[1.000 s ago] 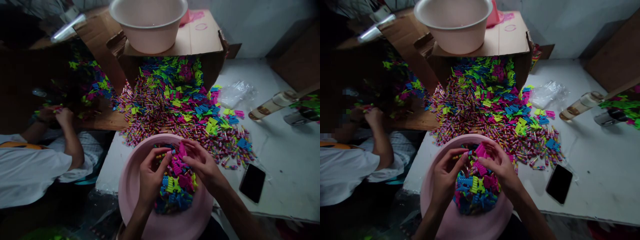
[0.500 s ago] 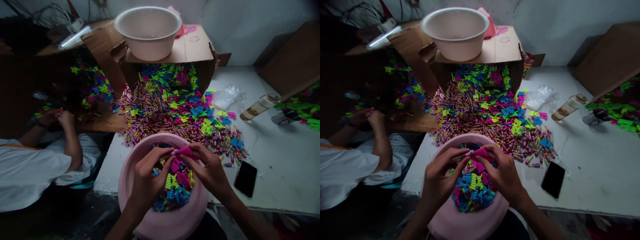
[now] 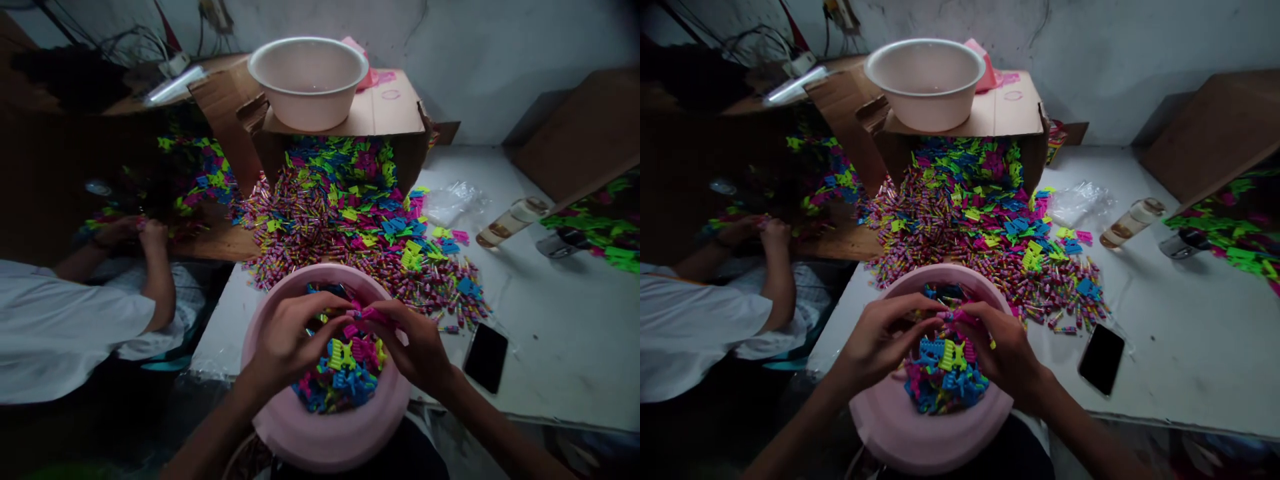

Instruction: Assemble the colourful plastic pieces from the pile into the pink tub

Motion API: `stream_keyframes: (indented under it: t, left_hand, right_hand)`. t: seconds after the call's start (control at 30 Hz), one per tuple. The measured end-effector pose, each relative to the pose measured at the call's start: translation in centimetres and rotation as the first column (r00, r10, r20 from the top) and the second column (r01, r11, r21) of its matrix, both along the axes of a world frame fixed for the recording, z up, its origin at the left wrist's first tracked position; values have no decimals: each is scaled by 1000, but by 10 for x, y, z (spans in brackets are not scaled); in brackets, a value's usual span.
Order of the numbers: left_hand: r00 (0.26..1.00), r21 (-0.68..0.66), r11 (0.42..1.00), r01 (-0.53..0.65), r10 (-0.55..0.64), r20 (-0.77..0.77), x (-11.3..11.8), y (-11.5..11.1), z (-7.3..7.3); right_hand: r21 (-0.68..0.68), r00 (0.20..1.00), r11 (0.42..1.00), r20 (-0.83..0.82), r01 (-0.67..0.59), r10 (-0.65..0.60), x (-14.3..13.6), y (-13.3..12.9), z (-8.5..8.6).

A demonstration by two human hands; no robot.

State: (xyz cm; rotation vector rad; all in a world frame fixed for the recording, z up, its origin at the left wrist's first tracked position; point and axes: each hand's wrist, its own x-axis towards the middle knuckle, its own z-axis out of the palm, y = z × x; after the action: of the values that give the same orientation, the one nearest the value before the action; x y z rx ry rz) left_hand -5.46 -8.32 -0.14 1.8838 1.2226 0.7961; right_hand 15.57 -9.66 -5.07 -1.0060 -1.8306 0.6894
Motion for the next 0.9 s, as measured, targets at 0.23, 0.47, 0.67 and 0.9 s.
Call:
stream_keyframes:
  t: [0.23,0.47,0.67,0.9]
  left_hand:
    - [999,-200,979,35,-28,40,-8,4,-21]
    - [926,-122,923,366,-374,-55,-23,55,-42]
    - [871,165,985,57,32,-491,-78,160,-92]
    - [780,128,979,159,-45,-624,-91,222,-171]
  right_hand:
    - [-220,998,975,-56,-8,-5,-7,-4,-20]
    - [-455,990,880,-102,-138,102,3,28,-32]
    - [-342,979,929,87,-142,182,18,57,-61]
    - [-122,789,801,313,586,-529,88,154,-162]
